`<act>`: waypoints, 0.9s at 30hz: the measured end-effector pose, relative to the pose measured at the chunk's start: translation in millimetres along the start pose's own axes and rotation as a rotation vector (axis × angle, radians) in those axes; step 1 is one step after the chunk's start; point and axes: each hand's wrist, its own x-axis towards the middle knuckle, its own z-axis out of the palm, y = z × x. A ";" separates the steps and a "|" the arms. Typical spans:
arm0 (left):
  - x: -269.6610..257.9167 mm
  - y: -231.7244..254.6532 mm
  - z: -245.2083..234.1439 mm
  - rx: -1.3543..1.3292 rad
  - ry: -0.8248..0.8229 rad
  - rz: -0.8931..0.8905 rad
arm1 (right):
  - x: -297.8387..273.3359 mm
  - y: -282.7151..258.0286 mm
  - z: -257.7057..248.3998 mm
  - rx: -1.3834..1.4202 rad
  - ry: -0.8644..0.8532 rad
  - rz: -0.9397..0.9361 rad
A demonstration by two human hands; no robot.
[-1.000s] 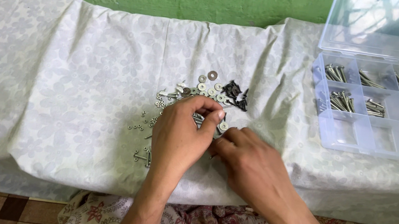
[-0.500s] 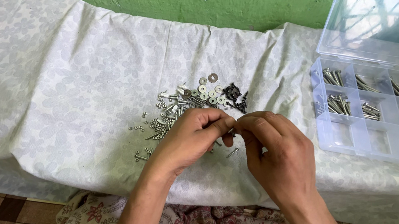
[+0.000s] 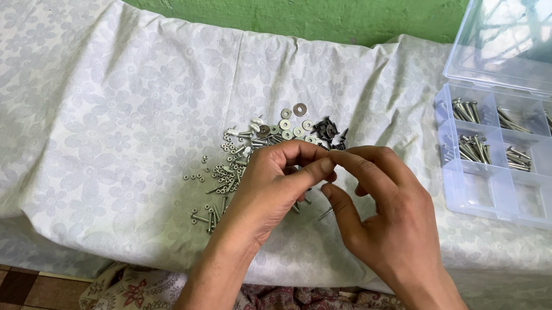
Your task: The person sorts various screws, nuts, and washers into the compartments of a plastic storage box by hand.
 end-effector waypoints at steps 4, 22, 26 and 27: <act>-3.1 1.1 3.8 -0.024 -0.019 -0.003 | -1.7 2.4 1.7 -0.067 0.039 -0.066; 0.5 -3.9 1.9 -0.038 -0.040 -0.034 | -5.0 6.4 2.0 -0.142 0.094 -0.100; 0.9 -6.1 3.1 -0.044 -0.044 -0.044 | -6.3 7.4 1.4 -0.148 0.093 -0.108; 1.0 -6.3 4.0 -0.057 -0.054 -0.031 | -6.6 8.1 0.7 -0.150 0.096 -0.115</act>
